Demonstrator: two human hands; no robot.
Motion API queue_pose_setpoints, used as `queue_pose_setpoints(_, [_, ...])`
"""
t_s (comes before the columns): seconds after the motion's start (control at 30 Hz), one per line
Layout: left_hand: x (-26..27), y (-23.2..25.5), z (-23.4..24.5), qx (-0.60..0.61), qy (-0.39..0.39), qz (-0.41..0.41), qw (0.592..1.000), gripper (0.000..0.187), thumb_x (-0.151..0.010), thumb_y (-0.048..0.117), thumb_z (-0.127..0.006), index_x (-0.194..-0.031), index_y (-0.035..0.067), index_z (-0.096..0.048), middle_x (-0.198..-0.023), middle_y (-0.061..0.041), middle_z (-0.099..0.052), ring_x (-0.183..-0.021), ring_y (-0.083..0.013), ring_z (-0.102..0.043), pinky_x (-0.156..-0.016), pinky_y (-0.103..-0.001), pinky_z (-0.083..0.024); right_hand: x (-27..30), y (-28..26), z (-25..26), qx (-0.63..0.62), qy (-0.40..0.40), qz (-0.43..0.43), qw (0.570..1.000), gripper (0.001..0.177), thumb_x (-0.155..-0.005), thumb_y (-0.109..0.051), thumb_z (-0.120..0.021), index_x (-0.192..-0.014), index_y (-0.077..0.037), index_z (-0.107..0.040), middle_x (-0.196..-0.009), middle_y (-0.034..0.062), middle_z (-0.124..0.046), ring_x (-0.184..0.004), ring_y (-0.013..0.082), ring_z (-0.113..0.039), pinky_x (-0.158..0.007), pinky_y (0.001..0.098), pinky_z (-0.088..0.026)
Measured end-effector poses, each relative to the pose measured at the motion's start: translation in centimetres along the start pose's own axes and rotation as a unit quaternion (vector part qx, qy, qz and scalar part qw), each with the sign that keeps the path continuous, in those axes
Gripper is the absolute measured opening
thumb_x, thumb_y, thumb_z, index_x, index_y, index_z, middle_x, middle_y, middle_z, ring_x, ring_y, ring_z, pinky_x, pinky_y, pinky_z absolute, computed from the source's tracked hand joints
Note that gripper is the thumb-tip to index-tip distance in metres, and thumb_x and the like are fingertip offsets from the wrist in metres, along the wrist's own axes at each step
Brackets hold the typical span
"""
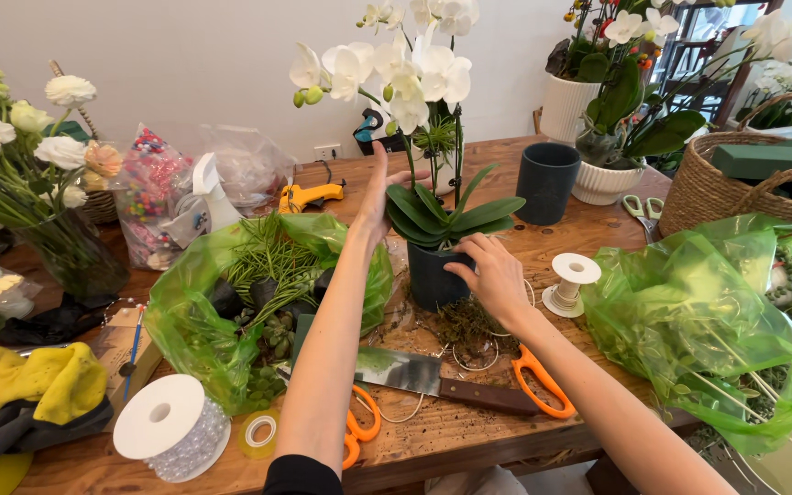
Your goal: The person arranges a white orchid in a black pot by cutting and inserting green floral foam pieces into the pot to secure the plant. They adjust the foam and the plant's position multiple times. Finally, they reach down to a plastic bag on the floor to retrieve more greenery.
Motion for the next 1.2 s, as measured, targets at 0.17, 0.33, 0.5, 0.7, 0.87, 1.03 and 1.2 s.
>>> queue_pose_setpoints(0.17, [0.1, -0.4, 0.0, -0.033, -0.030, -0.010, 0.999, 0.113, -0.079, 0.094, -0.028, -0.128, -0.001, -0.063, -0.120, -0.017, -0.070, -0.105, -0.0288, -0.071, -0.099, -0.037, -0.055, 0.2, 0.4, -0.5, 0.001, -0.002, -0.014, 1.000, 0.026, -0.087, -0.038, -0.073, -0.099, -0.015, -0.067, -0.090, -0.0005, -0.063, -0.088, 0.0231, -0.065, -0.072, 0.0356, -0.056])
queue_pose_setpoints(0.33, [0.5, -0.3, -0.3, -0.035, -0.048, -0.012, 0.998, 0.108, -0.081, 0.092, -0.027, -0.124, 0.000, -0.067, -0.119, -0.016, -0.071, -0.106, -0.0290, -0.071, -0.100, -0.038, -0.054, 0.2, 0.7, -0.8, -0.015, -0.014, -0.036, 0.999, 0.024, -0.087, -0.035, -0.074, -0.096, -0.014, -0.068, -0.085, -0.0021, -0.061, -0.081, 0.0191, -0.063, -0.069, 0.0324, -0.054])
queue_pose_setpoints(0.5, [0.7, -0.3, -0.4, -0.035, -0.052, -0.009, 0.998, 0.106, -0.082, 0.091, -0.028, -0.123, 0.001, -0.068, -0.120, -0.017, -0.070, -0.109, -0.0295, -0.070, -0.099, -0.038, -0.055, 0.2, 0.8, -0.9, -0.033, -0.018, -0.032, 0.999, 0.024, -0.086, -0.032, -0.075, -0.097, -0.012, -0.068, -0.085, 0.0004, -0.061, -0.080, 0.0203, -0.064, -0.067, 0.0354, -0.056])
queue_pose_setpoints(0.7, [0.3, -0.3, -0.2, -0.039, -0.050, -0.021, 0.998, 0.108, -0.083, 0.092, -0.027, -0.124, 0.001, -0.067, -0.125, -0.018, -0.067, -0.114, -0.0316, -0.067, -0.102, -0.041, -0.053, 0.1, 0.8, -0.8, -0.031, -0.043, -0.045, 0.998, 0.022, -0.088, -0.031, -0.074, -0.098, -0.013, -0.068, -0.085, -0.0014, -0.061, -0.079, 0.0186, -0.064, -0.067, 0.0322, -0.055])
queue_pose_setpoints(0.87, [0.1, 0.4, 1.5, -0.059, -0.005, -0.036, 0.998, 0.104, -0.086, 0.090, -0.022, -0.131, 0.005, -0.062, -0.130, -0.020, -0.064, -0.123, -0.0339, -0.060, -0.113, -0.049, -0.038, 1.0, 0.7, -0.3, -0.047, -0.044, -0.055, 0.996, 0.038, -0.085, -0.030, -0.079, -0.115, -0.012, -0.066, -0.098, 0.0036, -0.066, -0.082, 0.0212, -0.067, -0.069, 0.0351, -0.055])
queue_pose_setpoints(1.03, [-0.4, 0.7, 2.6, -0.133, 0.016, -0.020, 0.991, 0.092, -0.090, 0.085, -0.031, -0.130, 0.008, -0.064, -0.126, -0.016, -0.067, -0.130, -0.0338, -0.055, -0.121, -0.054, -0.022, 0.3, 0.7, 0.1, -0.015, -0.069, -0.041, 0.997, 0.038, -0.086, -0.030, -0.078, -0.118, -0.013, -0.066, -0.111, 0.0048, -0.070, -0.082, 0.0210, -0.069, -0.072, 0.0354, -0.056])
queue_pose_setpoints(1.2, [-0.3, 0.4, 0.4, -0.176, -0.033, 0.015, 0.984, 0.067, -0.087, 0.066, -0.064, -0.117, 0.007, -0.074, -0.114, -0.018, -0.073, -0.121, -0.0380, -0.062, -0.117, -0.058, -0.027, -1.7, 0.4, -0.7, 0.066, -0.170, -0.017, 0.983, 0.032, -0.084, -0.030, -0.078, -0.110, -0.014, -0.071, -0.103, 0.0042, -0.074, -0.087, 0.0265, -0.073, -0.075, 0.0354, -0.058])
Point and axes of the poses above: each hand's wrist, its own x-axis away from the middle knuckle, its own z-axis out of the back of the hand, y = z × x, the point moved 6 cm from there along -x, towards the middle knuckle
